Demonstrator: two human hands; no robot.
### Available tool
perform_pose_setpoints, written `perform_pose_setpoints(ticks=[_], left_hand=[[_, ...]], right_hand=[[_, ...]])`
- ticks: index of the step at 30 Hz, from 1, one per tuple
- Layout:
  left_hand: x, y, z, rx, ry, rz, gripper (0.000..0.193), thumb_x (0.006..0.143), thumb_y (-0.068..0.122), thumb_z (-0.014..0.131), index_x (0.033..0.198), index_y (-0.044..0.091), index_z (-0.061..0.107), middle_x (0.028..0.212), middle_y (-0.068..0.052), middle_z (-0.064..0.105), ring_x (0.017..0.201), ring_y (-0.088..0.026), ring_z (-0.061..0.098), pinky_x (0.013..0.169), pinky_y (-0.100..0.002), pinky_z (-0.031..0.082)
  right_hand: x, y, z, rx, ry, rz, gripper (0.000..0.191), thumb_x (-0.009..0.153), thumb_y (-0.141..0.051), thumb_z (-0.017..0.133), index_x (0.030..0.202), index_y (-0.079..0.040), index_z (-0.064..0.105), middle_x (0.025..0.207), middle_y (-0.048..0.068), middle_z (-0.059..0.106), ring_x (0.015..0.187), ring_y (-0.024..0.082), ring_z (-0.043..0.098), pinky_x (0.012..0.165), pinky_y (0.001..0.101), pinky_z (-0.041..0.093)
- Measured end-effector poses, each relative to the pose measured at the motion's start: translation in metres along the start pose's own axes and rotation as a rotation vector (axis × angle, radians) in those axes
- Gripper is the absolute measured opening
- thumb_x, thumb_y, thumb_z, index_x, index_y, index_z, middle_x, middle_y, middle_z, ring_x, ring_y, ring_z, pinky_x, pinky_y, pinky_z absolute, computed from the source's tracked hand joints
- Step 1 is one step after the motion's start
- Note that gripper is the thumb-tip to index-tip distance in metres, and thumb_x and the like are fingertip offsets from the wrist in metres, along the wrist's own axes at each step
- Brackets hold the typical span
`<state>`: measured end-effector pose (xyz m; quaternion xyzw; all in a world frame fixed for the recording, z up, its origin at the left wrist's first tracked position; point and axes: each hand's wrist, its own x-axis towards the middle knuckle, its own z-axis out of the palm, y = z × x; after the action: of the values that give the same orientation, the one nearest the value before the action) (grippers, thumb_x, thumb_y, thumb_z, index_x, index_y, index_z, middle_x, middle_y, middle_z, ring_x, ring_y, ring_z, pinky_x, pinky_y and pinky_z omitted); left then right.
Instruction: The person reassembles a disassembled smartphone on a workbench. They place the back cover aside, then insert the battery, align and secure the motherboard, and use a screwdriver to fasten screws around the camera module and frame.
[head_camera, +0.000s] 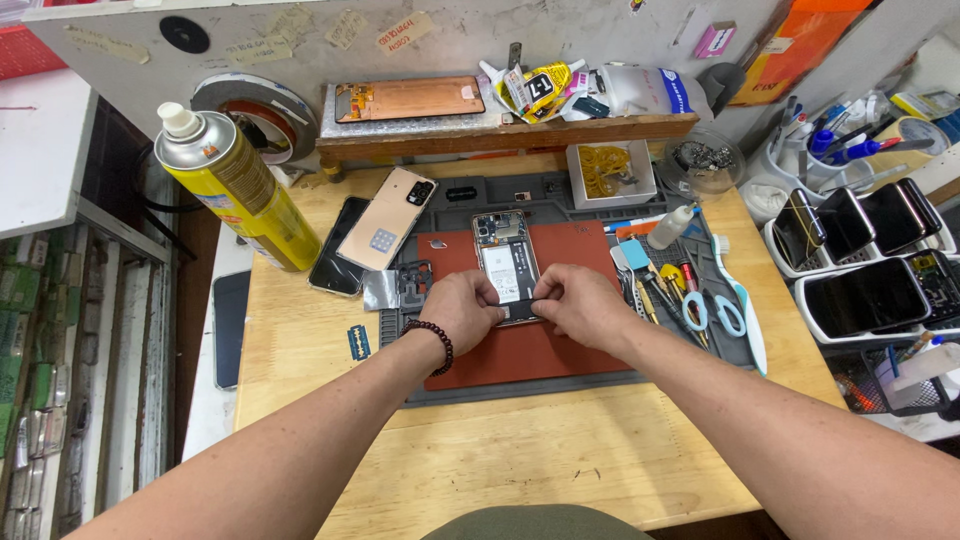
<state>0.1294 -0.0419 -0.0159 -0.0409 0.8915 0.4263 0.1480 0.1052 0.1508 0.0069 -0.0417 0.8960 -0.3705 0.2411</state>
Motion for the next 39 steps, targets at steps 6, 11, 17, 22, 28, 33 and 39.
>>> perform_pose_setpoints(ticks=[6,11,17,22,28,33,39], left_hand=[[0.002,-0.003,-0.001,-0.032,0.002,-0.023,0.011,0.079,0.012,0.081,0.086,0.006,0.076,0.084,-0.009,0.078,0.079,-0.019,0.076,0.073,-0.033,0.060],[0.002,-0.001,0.002,0.014,0.054,-0.007,0.012,0.077,0.011,0.083,0.085,0.005,0.076,0.085,-0.009,0.077,0.080,-0.021,0.075,0.075,-0.035,0.059],[0.005,-0.003,0.000,-0.057,-0.017,-0.045,0.010,0.079,0.010,0.082,0.084,0.004,0.075,0.078,-0.008,0.077,0.070,-0.016,0.075,0.065,-0.032,0.060],[0.005,0.000,-0.002,-0.124,-0.044,-0.072,0.008,0.081,0.007,0.081,0.083,0.002,0.074,0.076,-0.009,0.077,0.065,-0.016,0.075,0.058,-0.029,0.060],[0.000,0.013,-0.006,-0.055,-0.044,-0.171,0.008,0.081,0.006,0.081,0.084,0.002,0.074,0.081,-0.010,0.076,0.067,-0.017,0.074,0.057,-0.031,0.064],[-0.002,0.017,-0.011,-0.170,-0.047,-0.257,0.008,0.082,0.004,0.079,0.085,-0.001,0.074,0.081,-0.013,0.078,0.067,-0.018,0.076,0.057,-0.031,0.066],[0.018,0.023,-0.026,0.013,-0.269,-0.415,0.025,0.086,0.020,0.081,0.095,-0.004,0.076,0.083,-0.014,0.078,0.068,-0.021,0.076,0.057,-0.033,0.065]], right_hand=[[0.001,0.002,-0.001,0.011,0.002,-0.021,0.012,0.090,-0.012,0.073,0.097,-0.004,0.068,0.081,0.006,0.072,0.070,0.015,0.070,0.062,0.0309,0.062],[-0.002,0.006,0.003,-0.102,0.069,-0.113,0.014,0.088,-0.013,0.074,0.096,-0.004,0.067,0.081,0.006,0.071,0.067,0.016,0.070,0.063,0.0326,0.060],[0.000,0.007,0.003,-0.163,0.075,-0.143,0.014,0.088,-0.013,0.075,0.096,-0.005,0.066,0.082,0.006,0.071,0.069,0.018,0.071,0.064,0.0331,0.058],[0.001,0.004,0.001,-0.099,0.030,-0.121,0.013,0.089,-0.012,0.073,0.096,-0.005,0.065,0.083,0.006,0.071,0.070,0.018,0.071,0.063,0.0333,0.060],[-0.003,0.001,0.001,-0.093,0.031,-0.091,0.012,0.090,-0.012,0.073,0.094,-0.005,0.065,0.080,0.006,0.071,0.068,0.017,0.070,0.061,0.0338,0.059],[-0.005,-0.001,0.003,-0.088,0.063,-0.071,0.011,0.089,-0.012,0.074,0.092,-0.005,0.066,0.078,0.005,0.070,0.067,0.016,0.070,0.060,0.0336,0.058],[-0.009,-0.007,0.001,-0.105,0.080,-0.038,0.019,0.086,-0.014,0.076,0.097,-0.007,0.062,0.076,0.006,0.070,0.061,0.016,0.069,0.055,0.0335,0.056]])
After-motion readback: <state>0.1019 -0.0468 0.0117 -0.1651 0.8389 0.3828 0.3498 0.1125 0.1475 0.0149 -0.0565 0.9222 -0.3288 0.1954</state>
